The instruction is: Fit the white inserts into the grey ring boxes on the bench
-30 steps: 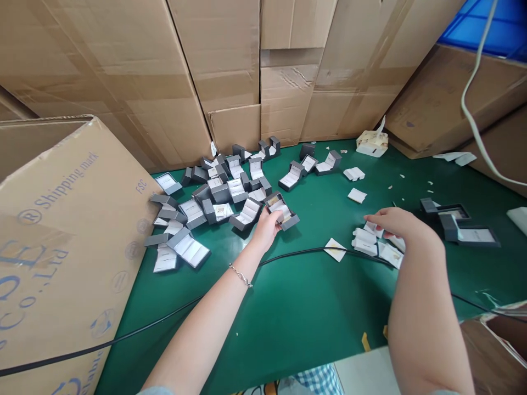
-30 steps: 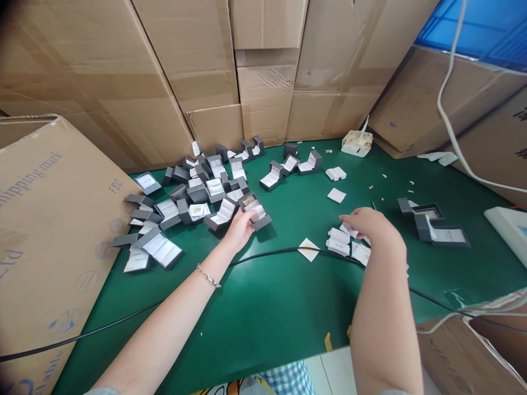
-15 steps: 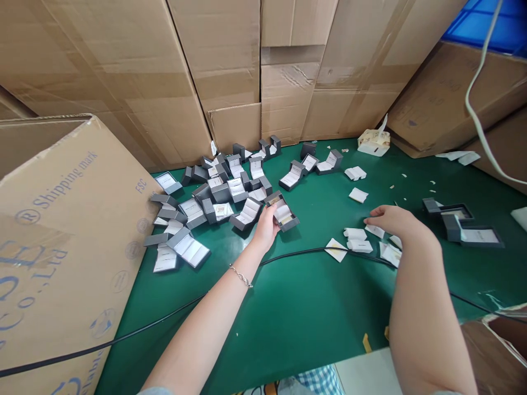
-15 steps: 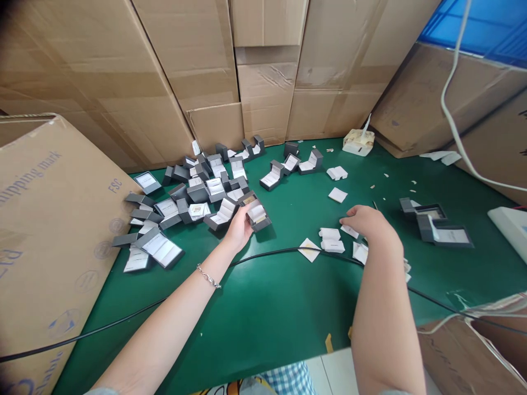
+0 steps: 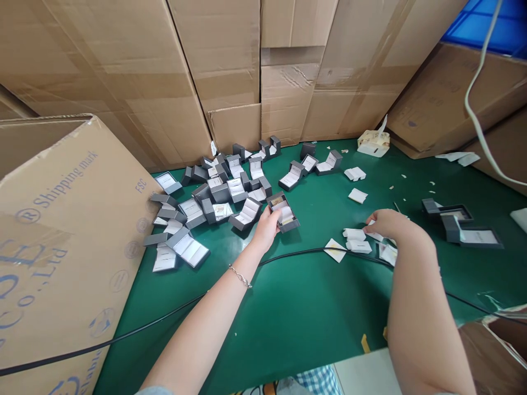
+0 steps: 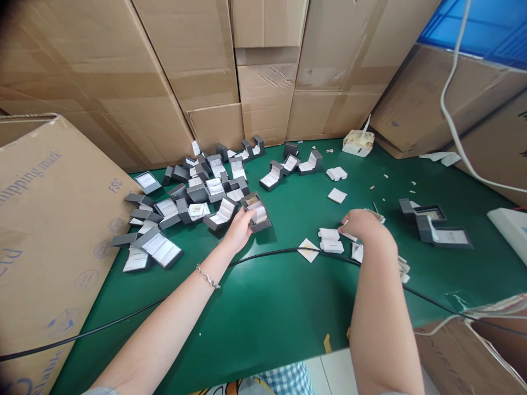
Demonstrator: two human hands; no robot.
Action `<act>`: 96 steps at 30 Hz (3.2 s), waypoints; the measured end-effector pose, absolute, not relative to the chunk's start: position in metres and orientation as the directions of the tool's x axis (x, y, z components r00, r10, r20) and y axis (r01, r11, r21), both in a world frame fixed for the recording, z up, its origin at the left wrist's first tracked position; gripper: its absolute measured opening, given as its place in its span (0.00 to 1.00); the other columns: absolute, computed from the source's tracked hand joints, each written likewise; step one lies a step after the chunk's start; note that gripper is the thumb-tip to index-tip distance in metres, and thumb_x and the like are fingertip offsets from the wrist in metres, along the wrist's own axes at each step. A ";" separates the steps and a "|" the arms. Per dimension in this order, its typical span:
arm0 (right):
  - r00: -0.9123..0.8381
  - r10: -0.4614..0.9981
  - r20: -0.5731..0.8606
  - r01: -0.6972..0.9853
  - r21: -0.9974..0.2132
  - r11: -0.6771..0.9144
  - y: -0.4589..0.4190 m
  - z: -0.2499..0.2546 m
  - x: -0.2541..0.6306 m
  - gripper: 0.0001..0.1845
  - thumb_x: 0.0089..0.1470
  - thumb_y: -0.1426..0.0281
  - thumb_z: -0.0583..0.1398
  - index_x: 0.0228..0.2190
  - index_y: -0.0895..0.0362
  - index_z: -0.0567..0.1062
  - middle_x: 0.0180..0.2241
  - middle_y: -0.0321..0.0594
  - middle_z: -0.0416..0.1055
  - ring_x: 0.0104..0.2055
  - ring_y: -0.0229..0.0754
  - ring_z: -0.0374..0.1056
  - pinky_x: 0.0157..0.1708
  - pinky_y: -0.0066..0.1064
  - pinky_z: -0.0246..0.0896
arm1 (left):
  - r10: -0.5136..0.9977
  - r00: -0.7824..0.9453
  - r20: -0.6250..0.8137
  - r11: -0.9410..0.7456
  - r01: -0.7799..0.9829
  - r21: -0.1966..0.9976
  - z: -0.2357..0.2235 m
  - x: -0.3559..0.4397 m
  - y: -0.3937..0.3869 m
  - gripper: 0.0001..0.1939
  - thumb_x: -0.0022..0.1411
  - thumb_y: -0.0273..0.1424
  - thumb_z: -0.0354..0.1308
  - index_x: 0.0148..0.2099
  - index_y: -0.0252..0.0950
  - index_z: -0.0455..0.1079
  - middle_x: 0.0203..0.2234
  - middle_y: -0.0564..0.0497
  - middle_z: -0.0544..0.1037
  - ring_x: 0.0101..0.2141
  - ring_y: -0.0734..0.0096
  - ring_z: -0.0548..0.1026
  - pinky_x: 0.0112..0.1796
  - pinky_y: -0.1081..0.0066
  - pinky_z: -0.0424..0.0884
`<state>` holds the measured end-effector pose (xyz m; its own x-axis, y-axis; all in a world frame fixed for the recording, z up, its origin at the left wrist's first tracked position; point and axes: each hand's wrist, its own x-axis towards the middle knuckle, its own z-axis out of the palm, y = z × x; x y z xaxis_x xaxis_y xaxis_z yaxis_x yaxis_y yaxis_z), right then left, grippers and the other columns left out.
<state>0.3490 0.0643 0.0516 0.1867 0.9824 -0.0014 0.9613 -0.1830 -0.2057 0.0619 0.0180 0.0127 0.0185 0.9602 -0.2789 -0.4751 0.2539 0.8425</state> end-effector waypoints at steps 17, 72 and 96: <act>0.003 0.995 0.100 0.943 -0.333 0.030 0.063 0.050 0.296 0.18 0.46 0.61 0.59 0.39 0.56 0.74 0.39 0.44 0.69 0.38 0.46 0.65 0.36 0.34 0.59 | 0.960 0.164 -0.226 0.272 -0.364 0.891 0.016 0.060 0.016 0.20 0.55 0.30 0.54 0.51 0.41 0.65 0.42 0.47 0.76 0.41 0.62 0.75 0.39 0.64 0.72; -0.086 0.989 0.122 0.284 -0.948 0.141 0.036 0.046 0.215 0.13 0.44 0.61 0.61 0.31 0.56 0.74 0.28 0.38 0.73 0.30 0.40 0.69 0.33 0.33 0.64 | 0.950 0.201 -0.238 0.289 -0.285 0.914 0.026 0.060 0.012 0.17 0.57 0.32 0.52 0.50 0.38 0.65 0.41 0.48 0.74 0.40 0.66 0.73 0.38 0.67 0.72; -0.176 0.925 0.337 0.777 -0.530 0.341 0.030 0.046 0.219 0.14 0.50 0.57 0.56 0.24 0.54 0.73 0.28 0.38 0.73 0.28 0.39 0.65 0.29 0.30 0.57 | 0.972 0.201 -0.119 0.110 0.054 0.992 0.022 0.060 0.009 0.19 0.53 0.27 0.50 0.49 0.38 0.65 0.30 0.51 0.73 0.28 0.73 0.71 0.31 0.73 0.69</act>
<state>0.2187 0.0302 0.0461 -0.1758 0.9248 0.3374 0.7767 0.3408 -0.5296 0.0602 0.0086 0.0219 0.2013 0.9723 -0.1192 0.0539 0.1105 0.9924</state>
